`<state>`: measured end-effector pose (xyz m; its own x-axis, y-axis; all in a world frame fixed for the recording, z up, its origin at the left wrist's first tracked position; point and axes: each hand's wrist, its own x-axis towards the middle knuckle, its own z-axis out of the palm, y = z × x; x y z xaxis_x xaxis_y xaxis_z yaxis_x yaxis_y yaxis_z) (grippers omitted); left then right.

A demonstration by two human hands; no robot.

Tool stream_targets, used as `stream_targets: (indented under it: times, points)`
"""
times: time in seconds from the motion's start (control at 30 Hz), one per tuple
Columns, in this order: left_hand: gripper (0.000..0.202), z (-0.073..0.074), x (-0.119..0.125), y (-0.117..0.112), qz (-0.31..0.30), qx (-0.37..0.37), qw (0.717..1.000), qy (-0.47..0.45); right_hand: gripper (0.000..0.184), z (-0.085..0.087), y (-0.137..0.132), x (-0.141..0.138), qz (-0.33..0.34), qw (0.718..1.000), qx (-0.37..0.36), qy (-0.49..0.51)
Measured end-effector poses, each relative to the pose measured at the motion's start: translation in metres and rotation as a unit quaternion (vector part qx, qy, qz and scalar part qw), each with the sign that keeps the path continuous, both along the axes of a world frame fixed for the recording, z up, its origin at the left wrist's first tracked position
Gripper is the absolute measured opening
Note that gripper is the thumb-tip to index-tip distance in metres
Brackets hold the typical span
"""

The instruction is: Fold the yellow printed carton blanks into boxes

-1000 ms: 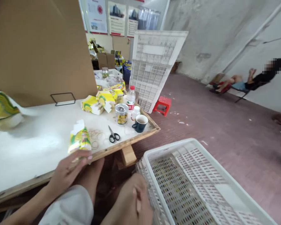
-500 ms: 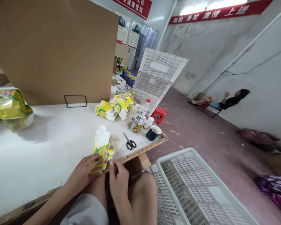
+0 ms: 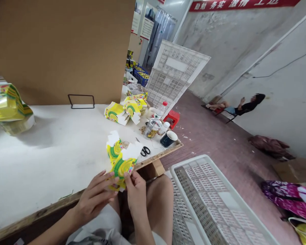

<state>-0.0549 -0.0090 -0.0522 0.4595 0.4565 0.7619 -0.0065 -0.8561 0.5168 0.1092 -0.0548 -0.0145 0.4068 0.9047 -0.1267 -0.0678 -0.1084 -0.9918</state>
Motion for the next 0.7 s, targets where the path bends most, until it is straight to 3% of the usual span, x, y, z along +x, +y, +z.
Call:
stream_targets:
  times: [0.07,0.13,0.23,0.27,0.3,0.33,0.4,0.6,0.7]
  points:
    - [0.043,-0.001,0.003,-0.008,0.024,-0.155,0.986,-0.054,0.035,0.002,-0.010,0.002,-0.004,1.000,0.003,0.027]
    - [0.046,0.000,0.008,-0.014,0.001,-0.369,0.921,-0.123,0.030,0.001,-0.022,0.000,0.000,0.998,0.001,0.057]
    - [0.054,0.002,0.021,-0.021,-0.130,-0.649,0.730,-0.169,0.033,-0.005,-0.038,-0.004,0.006,0.996,-0.008,0.088]
    - [0.058,0.002,0.026,-0.024,-0.163,-0.701,0.674,-0.164,0.036,-0.008,-0.042,-0.005,-0.002,0.996,-0.011,0.093]
    - [0.060,0.002,0.030,-0.027,-0.182,-0.733,0.637,-0.156,0.039,-0.011,-0.046,-0.005,-0.015,0.995,-0.014,0.094]
    - [0.061,0.001,0.034,-0.031,-0.192,-0.750,0.616,-0.149,0.041,-0.013,-0.049,-0.004,-0.028,0.995,-0.017,0.091]
    - [0.061,0.000,0.041,-0.038,-0.201,-0.759,0.602,-0.147,0.042,-0.018,-0.055,0.001,-0.044,0.996,-0.027,0.073]
    - [0.059,-0.002,0.058,-0.053,-0.264,-0.796,0.523,-0.152,0.033,-0.034,-0.076,0.021,-0.032,0.998,-0.043,-0.033]
    - [0.046,0.000,0.066,-0.058,-0.269,-0.795,0.522,-0.151,0.034,-0.037,-0.086,0.032,-0.086,0.983,-0.011,-0.164]
